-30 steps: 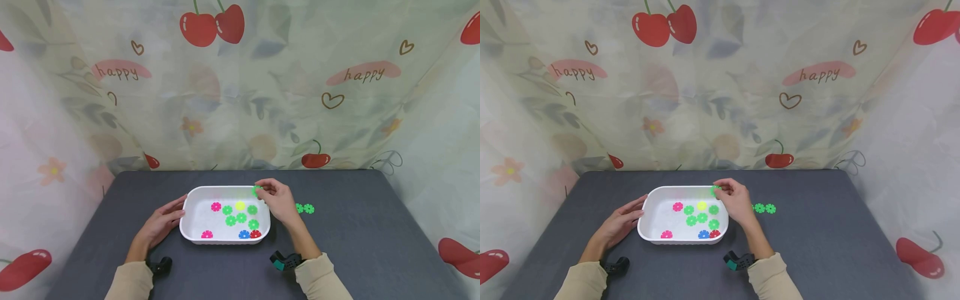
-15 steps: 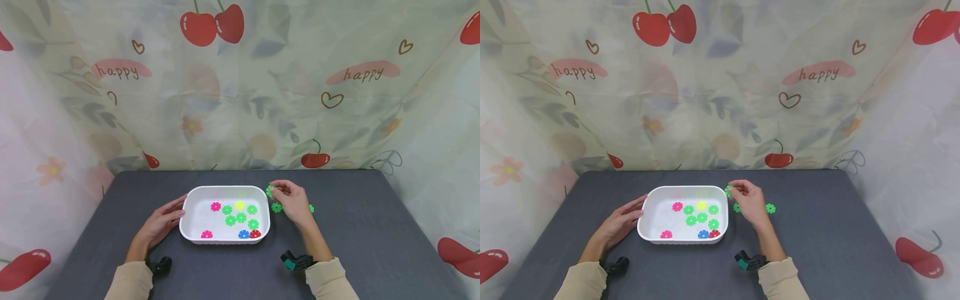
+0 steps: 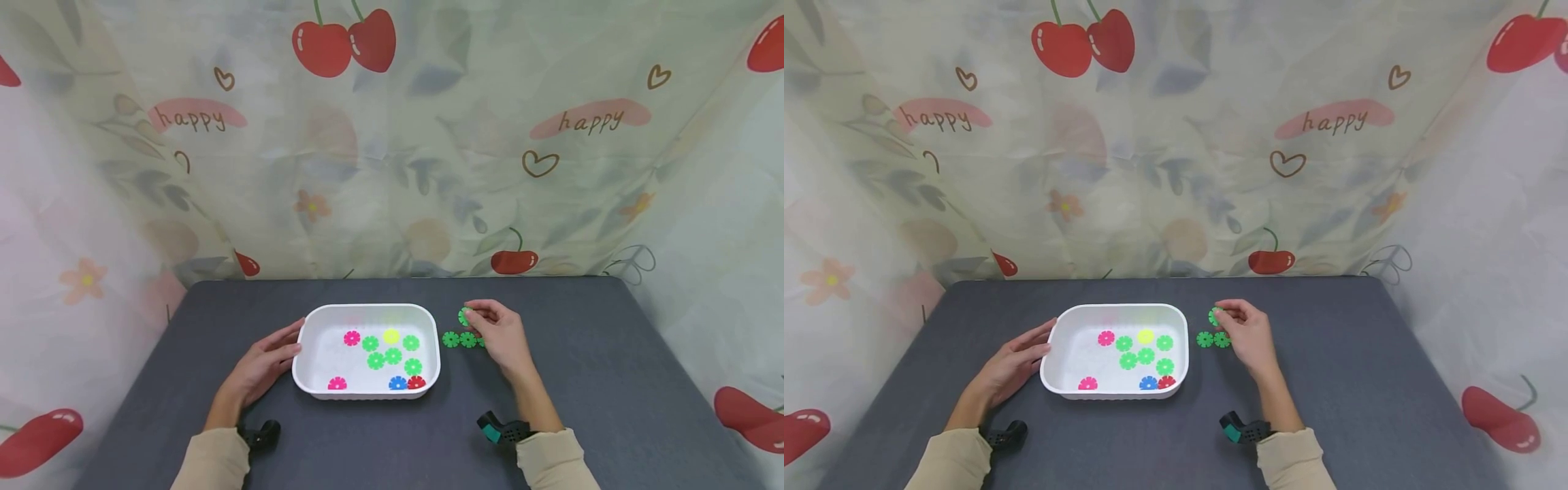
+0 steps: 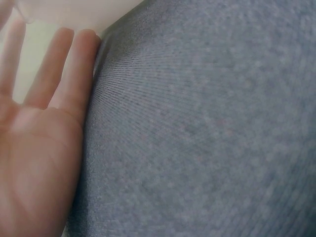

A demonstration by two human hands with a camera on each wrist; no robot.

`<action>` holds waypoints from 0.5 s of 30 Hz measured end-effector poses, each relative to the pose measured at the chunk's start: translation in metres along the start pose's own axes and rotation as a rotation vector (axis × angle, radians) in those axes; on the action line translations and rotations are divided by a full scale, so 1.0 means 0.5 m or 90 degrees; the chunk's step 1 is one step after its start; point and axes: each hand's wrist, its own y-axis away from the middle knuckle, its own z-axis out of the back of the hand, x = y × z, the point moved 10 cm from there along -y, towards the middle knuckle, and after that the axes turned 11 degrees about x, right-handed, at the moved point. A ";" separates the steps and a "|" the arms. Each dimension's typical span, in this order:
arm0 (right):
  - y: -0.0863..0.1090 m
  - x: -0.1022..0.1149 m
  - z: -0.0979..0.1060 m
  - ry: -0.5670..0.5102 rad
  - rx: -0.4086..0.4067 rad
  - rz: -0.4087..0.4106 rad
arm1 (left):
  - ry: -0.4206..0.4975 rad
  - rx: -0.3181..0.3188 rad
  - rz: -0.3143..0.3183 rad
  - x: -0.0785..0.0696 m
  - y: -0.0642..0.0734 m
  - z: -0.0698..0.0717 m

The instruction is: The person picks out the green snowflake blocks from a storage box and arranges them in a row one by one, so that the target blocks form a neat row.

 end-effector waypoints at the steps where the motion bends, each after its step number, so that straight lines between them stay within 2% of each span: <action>1: 0.001 -0.004 0.006 0.007 -0.004 -0.003 | 0.000 0.000 0.001 0.001 0.000 0.000; 15: 0.021 -0.052 0.085 0.101 -0.003 -0.029 | -0.013 -0.008 0.010 0.004 0.001 0.003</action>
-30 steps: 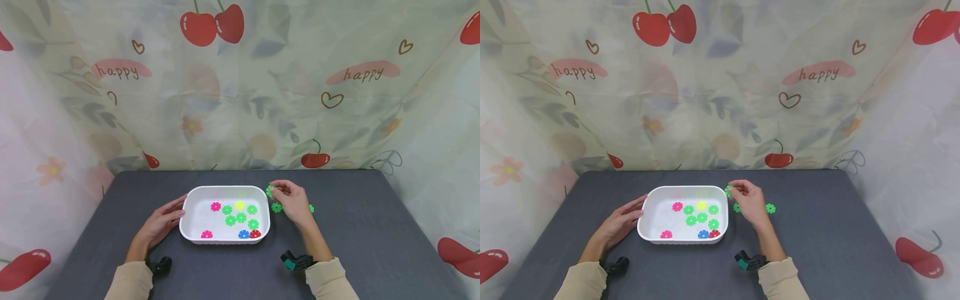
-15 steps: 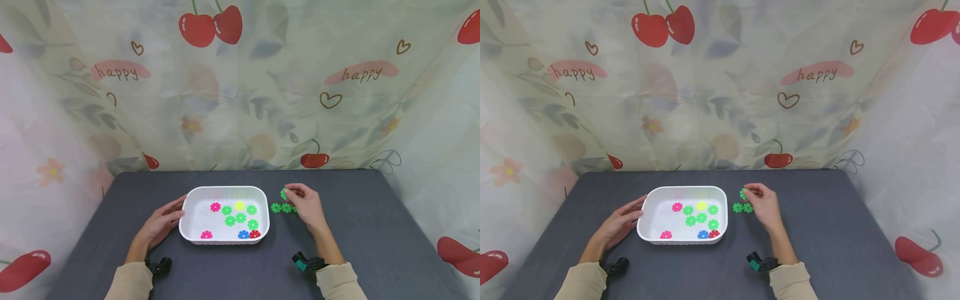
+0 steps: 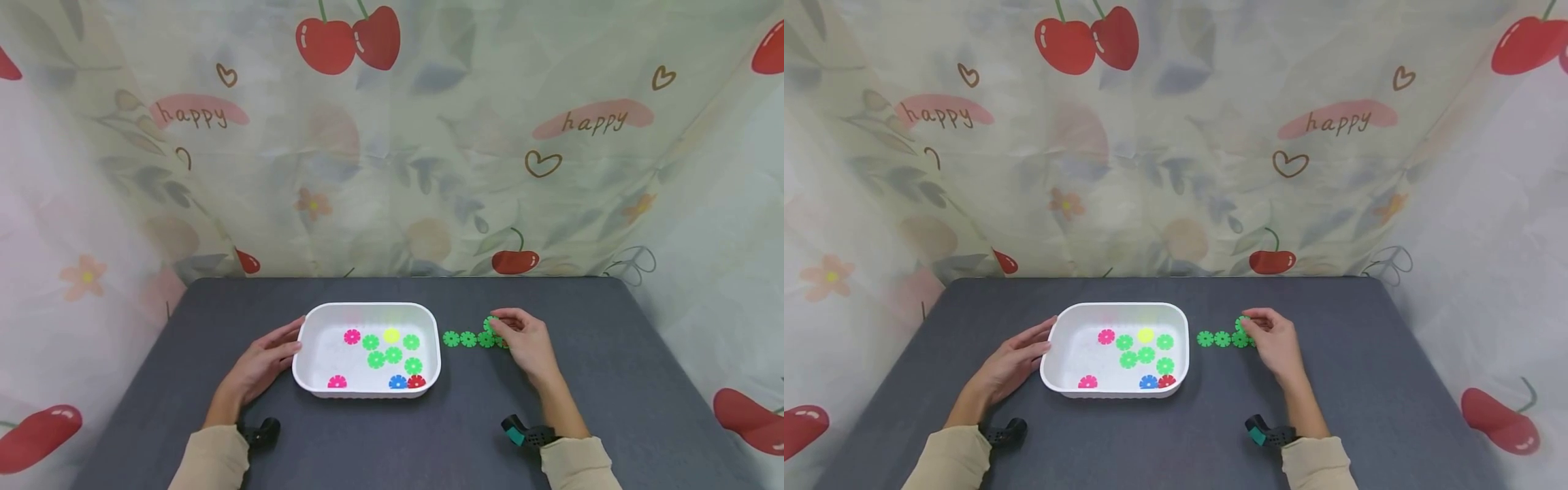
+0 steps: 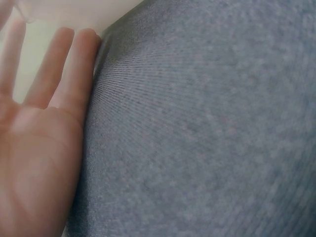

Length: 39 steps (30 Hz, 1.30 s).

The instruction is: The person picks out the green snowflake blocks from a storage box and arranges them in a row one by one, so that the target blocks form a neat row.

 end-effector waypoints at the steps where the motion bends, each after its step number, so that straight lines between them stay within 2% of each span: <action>1: 0.002 -0.003 0.005 0.005 0.000 -0.002 | 0.001 -0.001 0.001 0.000 0.000 0.000; 14: 0.022 -0.042 0.061 0.083 -0.017 -0.042 | 0.006 0.002 0.008 -0.002 0.000 -0.002; 26: 0.029 -0.049 0.095 0.257 -0.067 -0.084 | 0.006 0.000 0.008 -0.002 0.000 -0.002; 30: 0.025 -0.051 0.096 0.297 -0.066 -0.085 | 0.006 0.000 0.010 -0.002 0.001 -0.002; 39: 0.013 -0.041 0.087 0.368 -0.064 -0.046 | 0.013 0.005 0.004 -0.004 0.000 -0.002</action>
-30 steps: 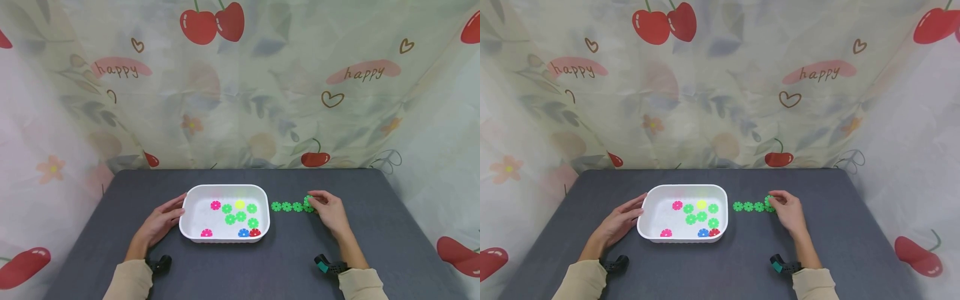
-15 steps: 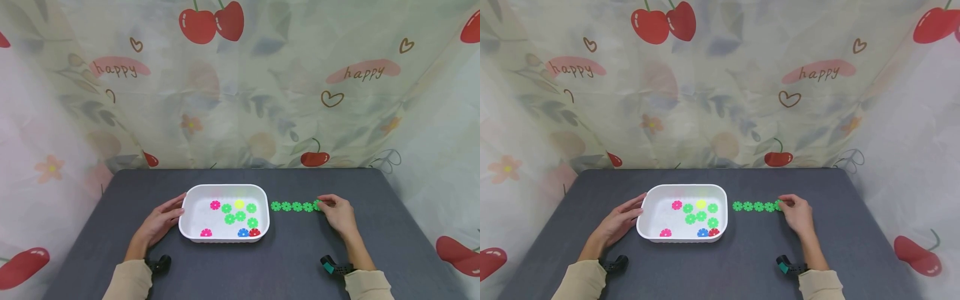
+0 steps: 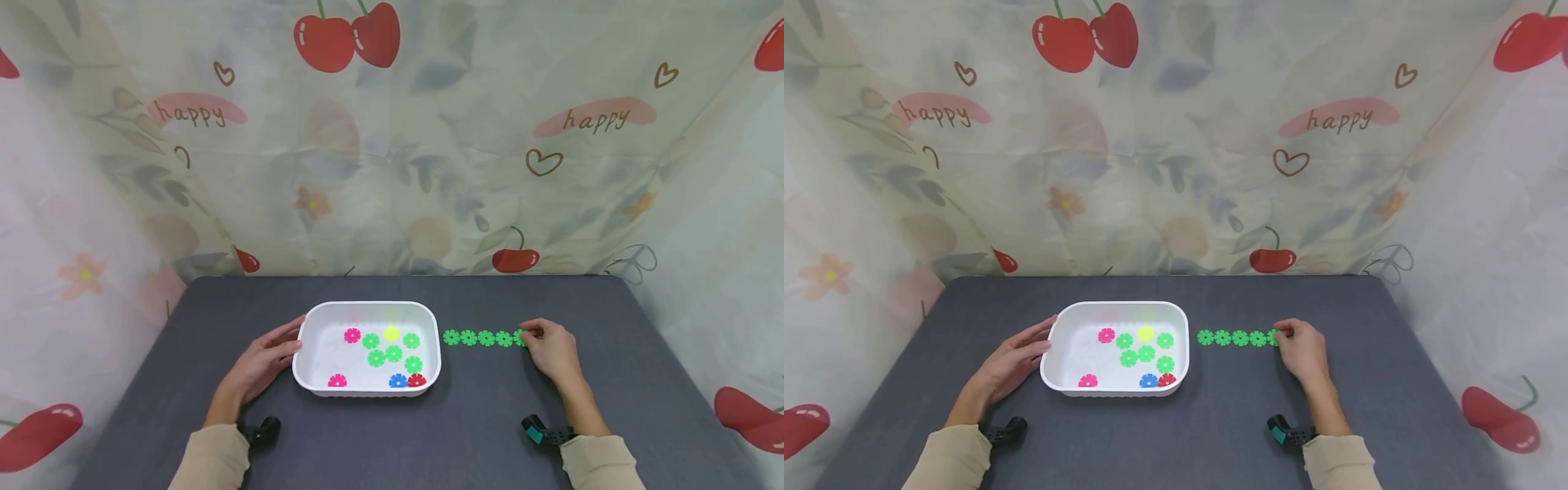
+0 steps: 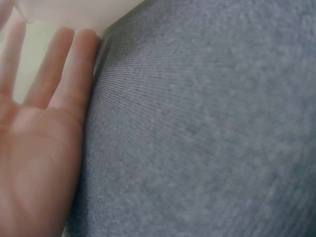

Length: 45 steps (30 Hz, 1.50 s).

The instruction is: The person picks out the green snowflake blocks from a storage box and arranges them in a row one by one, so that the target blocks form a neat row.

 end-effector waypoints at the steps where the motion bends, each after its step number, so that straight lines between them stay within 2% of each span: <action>1: -0.001 0.003 0.000 0.008 -0.002 0.004 | 0.000 -0.001 0.000 0.000 0.000 0.000; 7: 0.002 0.017 -0.004 0.035 -0.017 0.027 | -0.004 -0.002 -0.003 -0.001 0.000 0.002; 14: 0.013 0.033 0.017 0.049 -0.089 0.058 | -0.003 -0.001 -0.001 0.000 -0.001 0.001; 16: 0.015 0.041 0.025 0.052 -0.095 0.063 | -0.003 -0.003 0.001 0.001 0.000 0.001; 27: 0.015 0.088 0.046 0.119 -0.072 0.062 | -0.010 0.004 0.002 0.000 0.001 -0.001; 37: 0.003 0.140 0.038 0.130 -0.026 0.080 | -0.009 0.008 -0.002 -0.001 0.002 -0.002; 45: -0.008 0.173 0.016 0.135 0.018 0.082 | -0.011 0.001 0.003 0.000 0.003 -0.002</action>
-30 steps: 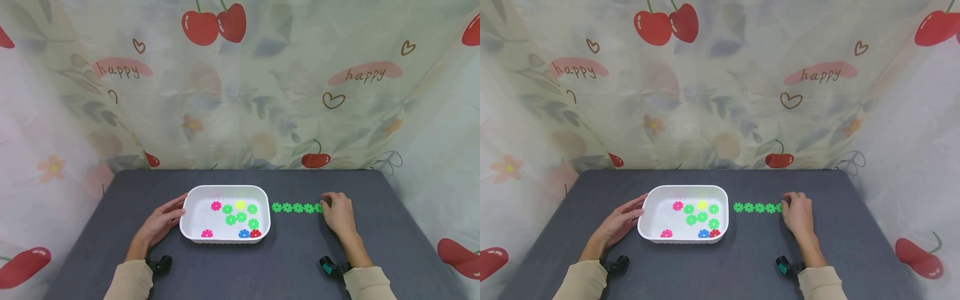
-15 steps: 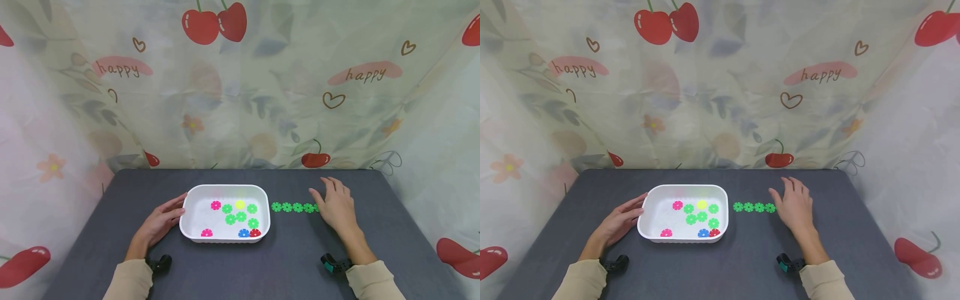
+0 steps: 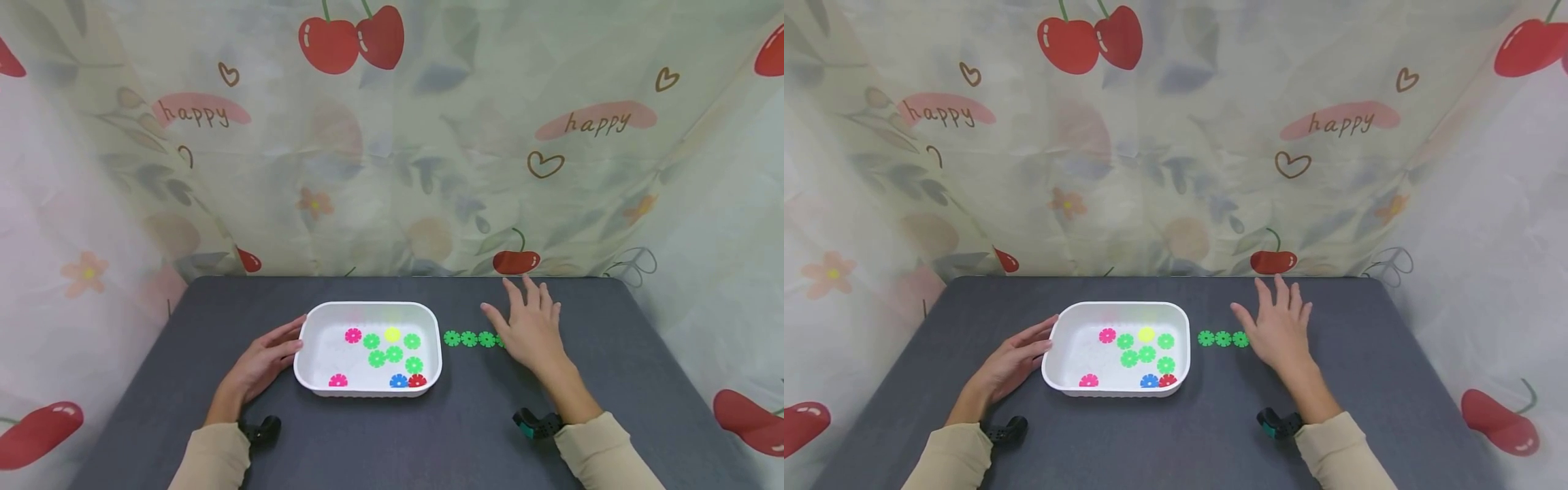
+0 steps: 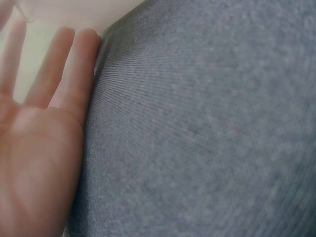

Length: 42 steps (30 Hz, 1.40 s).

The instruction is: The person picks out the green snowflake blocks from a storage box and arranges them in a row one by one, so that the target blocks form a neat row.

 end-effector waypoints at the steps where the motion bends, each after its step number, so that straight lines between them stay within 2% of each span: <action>1: -0.001 0.006 -0.002 0.002 0.003 0.003 | 0.000 0.000 0.000 0.000 0.000 0.000; 12: -0.008 0.063 -0.028 0.045 0.027 0.015 | -0.002 -0.001 -0.002 0.002 -0.002 0.001; 22: -0.012 0.114 -0.071 0.080 0.070 0.041 | -0.003 0.001 -0.006 0.003 -0.003 0.002; 35: -0.001 0.204 -0.097 0.102 0.062 0.107 | 0.004 -0.006 0.001 0.001 0.001 0.000; 42: 0.002 0.251 -0.119 0.118 0.074 0.133 | 0.003 -0.006 0.000 0.000 0.000 0.001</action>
